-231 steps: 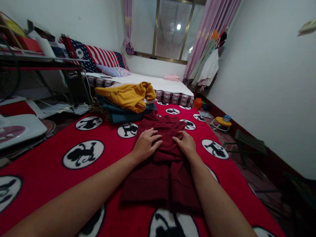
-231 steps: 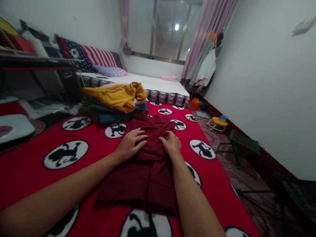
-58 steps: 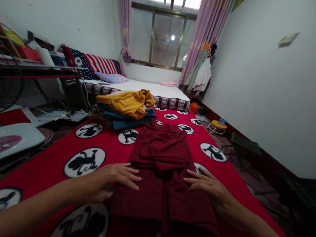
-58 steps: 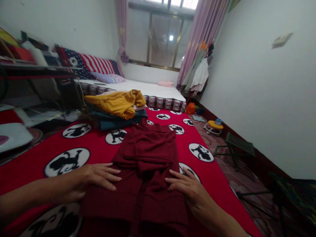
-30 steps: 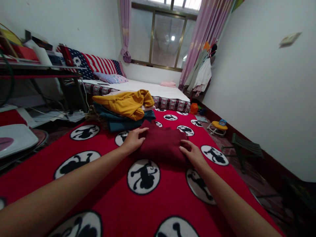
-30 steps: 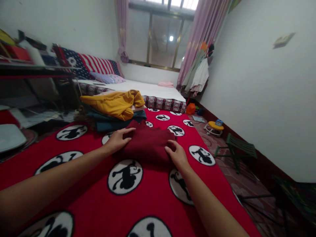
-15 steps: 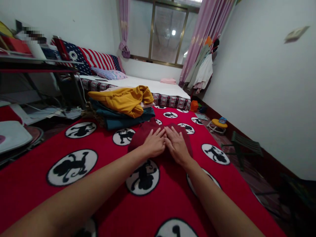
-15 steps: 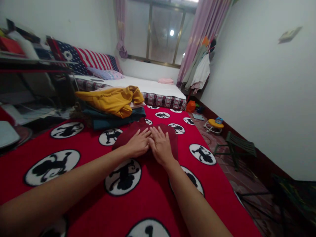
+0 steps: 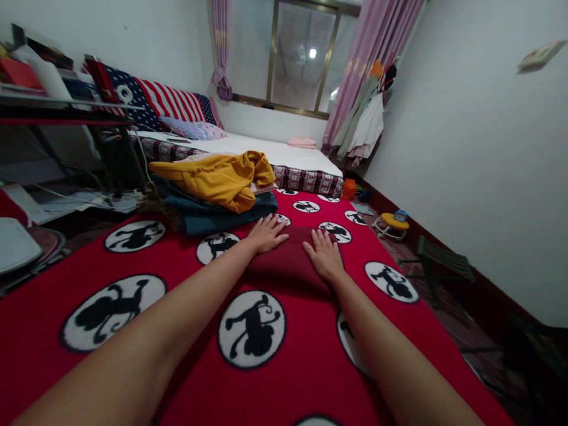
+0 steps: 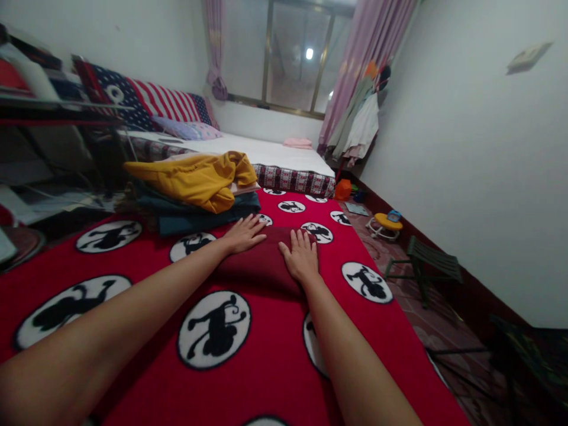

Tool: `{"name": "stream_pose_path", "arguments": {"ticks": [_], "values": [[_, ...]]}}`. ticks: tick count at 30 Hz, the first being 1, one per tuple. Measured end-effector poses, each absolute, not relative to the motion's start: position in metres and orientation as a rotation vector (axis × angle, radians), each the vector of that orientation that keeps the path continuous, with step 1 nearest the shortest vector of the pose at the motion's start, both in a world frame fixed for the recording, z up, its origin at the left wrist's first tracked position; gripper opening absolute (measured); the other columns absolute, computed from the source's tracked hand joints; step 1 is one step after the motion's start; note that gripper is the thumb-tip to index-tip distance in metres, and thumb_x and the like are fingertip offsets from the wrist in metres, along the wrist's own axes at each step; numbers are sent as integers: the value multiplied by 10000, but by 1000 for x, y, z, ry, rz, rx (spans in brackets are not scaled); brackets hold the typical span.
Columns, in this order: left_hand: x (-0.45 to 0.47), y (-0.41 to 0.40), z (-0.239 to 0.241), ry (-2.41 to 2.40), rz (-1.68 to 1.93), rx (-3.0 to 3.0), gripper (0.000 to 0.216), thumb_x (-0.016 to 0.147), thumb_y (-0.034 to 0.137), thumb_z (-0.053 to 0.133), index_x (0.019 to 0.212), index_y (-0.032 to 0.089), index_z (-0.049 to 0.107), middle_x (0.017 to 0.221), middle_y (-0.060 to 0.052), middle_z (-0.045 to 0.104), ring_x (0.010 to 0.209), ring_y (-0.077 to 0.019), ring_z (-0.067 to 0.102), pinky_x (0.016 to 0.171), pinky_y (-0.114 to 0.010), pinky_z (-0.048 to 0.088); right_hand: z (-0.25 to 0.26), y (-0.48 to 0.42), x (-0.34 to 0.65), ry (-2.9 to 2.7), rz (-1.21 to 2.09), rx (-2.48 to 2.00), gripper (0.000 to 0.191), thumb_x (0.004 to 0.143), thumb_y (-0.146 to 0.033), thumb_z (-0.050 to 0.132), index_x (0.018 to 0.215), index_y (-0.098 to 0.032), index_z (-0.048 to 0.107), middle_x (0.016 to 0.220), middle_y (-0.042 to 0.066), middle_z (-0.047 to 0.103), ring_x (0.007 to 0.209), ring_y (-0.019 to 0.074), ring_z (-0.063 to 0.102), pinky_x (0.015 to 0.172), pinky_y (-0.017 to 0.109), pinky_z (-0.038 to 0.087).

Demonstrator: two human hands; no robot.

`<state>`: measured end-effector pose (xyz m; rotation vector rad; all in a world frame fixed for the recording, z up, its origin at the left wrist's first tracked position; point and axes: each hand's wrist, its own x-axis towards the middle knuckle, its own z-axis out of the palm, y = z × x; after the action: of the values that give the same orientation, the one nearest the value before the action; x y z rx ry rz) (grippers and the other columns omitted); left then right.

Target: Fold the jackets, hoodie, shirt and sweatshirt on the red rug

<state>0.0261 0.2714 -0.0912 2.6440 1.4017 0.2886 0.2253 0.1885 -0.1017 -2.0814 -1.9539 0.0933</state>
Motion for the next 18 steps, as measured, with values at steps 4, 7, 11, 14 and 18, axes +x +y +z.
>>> {"name": "stream_pose_path", "arguments": {"ticks": [4, 7, 11, 14, 18], "values": [[28, 277, -92, 1693, 539, 2551, 807, 908, 658, 321, 1510, 124, 257, 1535, -207, 307, 1406, -336, 303, 1110, -465, 270, -103, 199, 231, -1522, -36, -2215, 801, 903, -591, 410, 1465, -28, 315, 1521, 254, 306, 1412, 382, 264, 1105, 566, 231], [29, 273, -90, 1748, 612, 2550, 844, 886, 661, 386, 1502, 100, 252, 1365, -233, 519, 1242, -353, 491, 1003, -453, 383, -100, 200, 231, -1408, -74, -2193, 825, 846, -582, 528, 1434, -31, 347, 1349, 287, 512, 1284, 401, 445, 1039, 562, 317], [26, 265, -85, 1782, 598, 2494, 849, 853, 638, 486, 1484, 105, 289, 1239, -225, 614, 1134, -353, 574, 921, -413, 428, -100, 194, 234, -1322, -15, -2102, 800, 777, -519, 642, 1398, -74, 405, 1263, 249, 591, 1162, 367, 564, 936, 469, 439], [21, 261, -70, 1642, 472, 2500, 597, 815, 540, 603, 1327, 240, 535, 1156, -111, 682, 1069, -302, 618, 837, -340, 460, -93, 188, 241, -1346, 162, -1985, 577, 693, -439, 717, 1176, -140, 617, 1044, 152, 704, 962, 313, 655, 831, 415, 493], [14, 253, -16, 1456, 568, 2644, 292, 762, 417, 687, 1022, 286, 705, 989, -19, 711, 963, -239, 635, 763, -280, 459, -47, 180, 254, -1439, 167, -1700, 314, 634, -393, 743, 853, -176, 683, 755, 34, 700, 704, 214, 633, 683, 329, 496]]}}
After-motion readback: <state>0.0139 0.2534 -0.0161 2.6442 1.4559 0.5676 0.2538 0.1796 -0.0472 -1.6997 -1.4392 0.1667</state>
